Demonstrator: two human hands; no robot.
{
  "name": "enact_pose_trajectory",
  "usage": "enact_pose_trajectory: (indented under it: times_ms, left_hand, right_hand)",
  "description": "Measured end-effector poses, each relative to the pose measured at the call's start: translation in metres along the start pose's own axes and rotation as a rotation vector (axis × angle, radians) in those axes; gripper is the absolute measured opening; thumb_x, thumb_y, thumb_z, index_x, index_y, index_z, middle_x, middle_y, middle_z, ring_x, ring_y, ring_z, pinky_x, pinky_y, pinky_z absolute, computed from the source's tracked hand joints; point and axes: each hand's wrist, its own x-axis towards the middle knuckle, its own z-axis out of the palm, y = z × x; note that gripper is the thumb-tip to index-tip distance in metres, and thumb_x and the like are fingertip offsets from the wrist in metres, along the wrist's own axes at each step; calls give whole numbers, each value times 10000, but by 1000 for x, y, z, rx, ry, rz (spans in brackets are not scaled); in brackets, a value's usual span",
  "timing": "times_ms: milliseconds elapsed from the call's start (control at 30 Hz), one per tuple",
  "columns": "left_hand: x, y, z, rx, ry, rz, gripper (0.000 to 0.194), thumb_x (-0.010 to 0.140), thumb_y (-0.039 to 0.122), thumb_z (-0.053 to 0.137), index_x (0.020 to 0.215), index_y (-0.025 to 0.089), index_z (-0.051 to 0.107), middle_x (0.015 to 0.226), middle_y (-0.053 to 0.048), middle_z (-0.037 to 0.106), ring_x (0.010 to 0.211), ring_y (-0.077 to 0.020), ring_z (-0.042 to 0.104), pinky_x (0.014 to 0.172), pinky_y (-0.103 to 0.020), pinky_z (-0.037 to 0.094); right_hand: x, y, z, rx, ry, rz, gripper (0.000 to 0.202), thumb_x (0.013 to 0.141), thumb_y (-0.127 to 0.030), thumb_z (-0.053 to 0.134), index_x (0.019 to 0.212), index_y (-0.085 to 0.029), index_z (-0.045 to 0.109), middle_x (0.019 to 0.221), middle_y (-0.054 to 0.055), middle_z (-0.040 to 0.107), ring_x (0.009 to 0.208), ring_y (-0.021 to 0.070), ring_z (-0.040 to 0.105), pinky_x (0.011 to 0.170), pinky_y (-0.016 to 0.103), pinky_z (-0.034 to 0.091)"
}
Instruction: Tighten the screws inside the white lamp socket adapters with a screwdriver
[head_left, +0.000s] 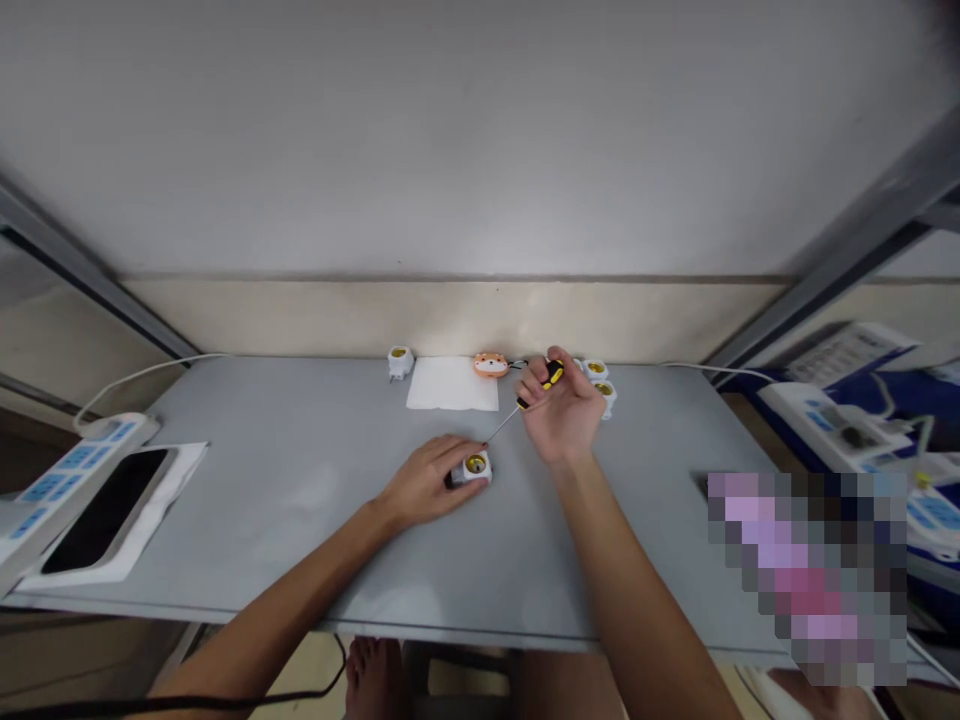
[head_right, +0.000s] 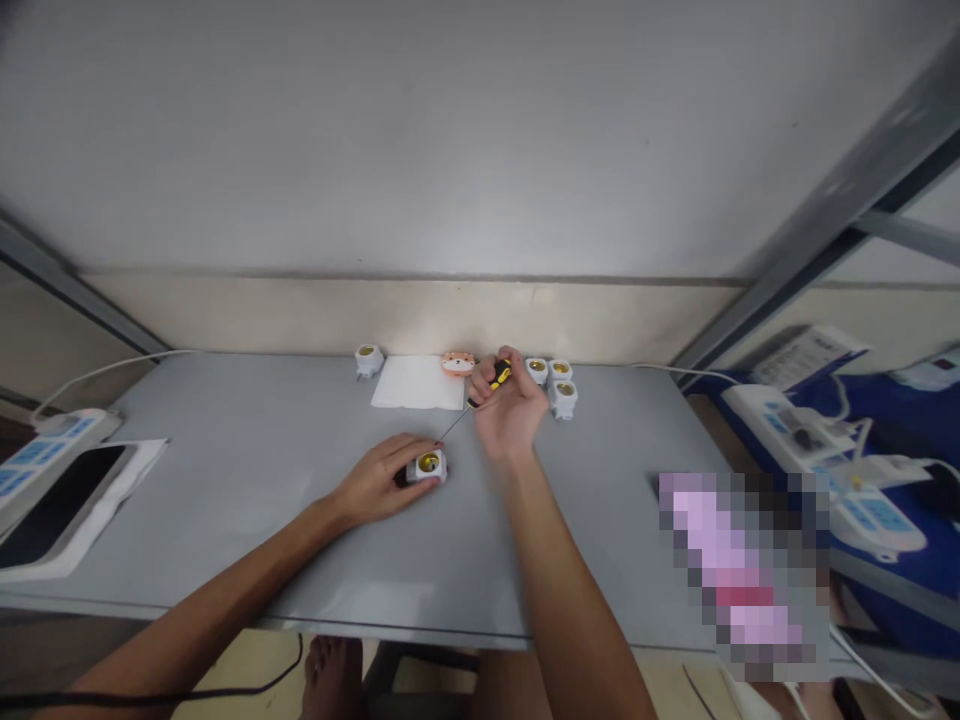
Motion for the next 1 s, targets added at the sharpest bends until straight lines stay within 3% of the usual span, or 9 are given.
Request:
enact_pose_trajectory:
  times_ms: [100, 233, 333, 433, 567, 767, 900, 1000]
  left_hand:
    - [12, 3, -1, -270, 96, -303, 370, 933, 412, 702, 1231, 194, 704, 1124, -99, 754, 983, -237, 705, 881, -345, 559]
    - [40, 6, -4, -911, 190, -730, 289, 1009, 344, 570, 1170, 141, 696, 957, -76, 737, 722, -164, 674, 648, -259, 530]
    - [58, 9, -5, -1318, 184, -899, 262, 1047, 225, 470, 1041, 87, 692, 901, -101, 729, 702, -161, 690, 703, -273, 586]
    - [68, 10, -6, -1509, 227, -951, 266, 1065, 190, 446, 1030, 69, 680, 888, -116, 730, 752, -173, 719, 764, -277, 621]
    - [82, 3, -14, -1605, 283, -955, 247, 1069, 187, 445, 1100, 68, 659, 906, -130, 728, 777, -185, 729, 744, -275, 639]
    - [108, -15, -24, -1618, 418, -1018, 241, 1052, 164, 418, 1170, 97, 617, 847, -122, 686, 662, -151, 663, 592, -210, 597]
    - [111, -20, -28, -1615, 442, -1037, 264, 1046, 117, 379, 1204, 105, 591, 906, -140, 695, 611, -125, 624, 543, -181, 573]
    - [108, -18, -32, -1613, 459, -1045, 311, 1029, 48, 340, 1213, 109, 583, 836, -94, 672, 562, -101, 594, 500, -144, 533]
  right_hand:
    - [3, -5, -7, 60, 44, -20, 130, 866, -281, 688, 833, -233, 572, 707, -33, 400, 540, 97, 358, 486, 247, 365]
    - [8, -11, -21, 148, 62, -41, 123, 849, -210, 691, 822, -225, 571, 701, -38, 405, 545, 85, 362, 498, 220, 383]
    - [11, -11, -29, 178, 94, -38, 124, 841, -183, 680, 803, -217, 567, 698, -37, 418, 547, 80, 366, 499, 207, 392]
    - [13, -10, -33, 176, 107, -35, 128, 826, -179, 690, 797, -215, 570, 703, -35, 426, 553, 79, 382, 500, 209, 395]
    - [13, -10, -36, 130, 88, -38, 140, 829, -190, 696, 793, -221, 564, 699, -37, 424, 553, 83, 386, 508, 216, 390]
    - [13, -11, -34, 152, 127, 15, 131, 835, -180, 671, 781, -207, 554, 693, -36, 439, 545, 77, 399, 496, 213, 389]
    - [13, -11, -34, 172, 157, 25, 132, 843, -165, 645, 778, -210, 540, 678, -39, 446, 529, 69, 402, 483, 195, 381]
    - [14, -11, -36, 153, 149, 32, 139, 851, -163, 635, 780, -219, 529, 669, -40, 453, 523, 70, 416, 483, 189, 382]
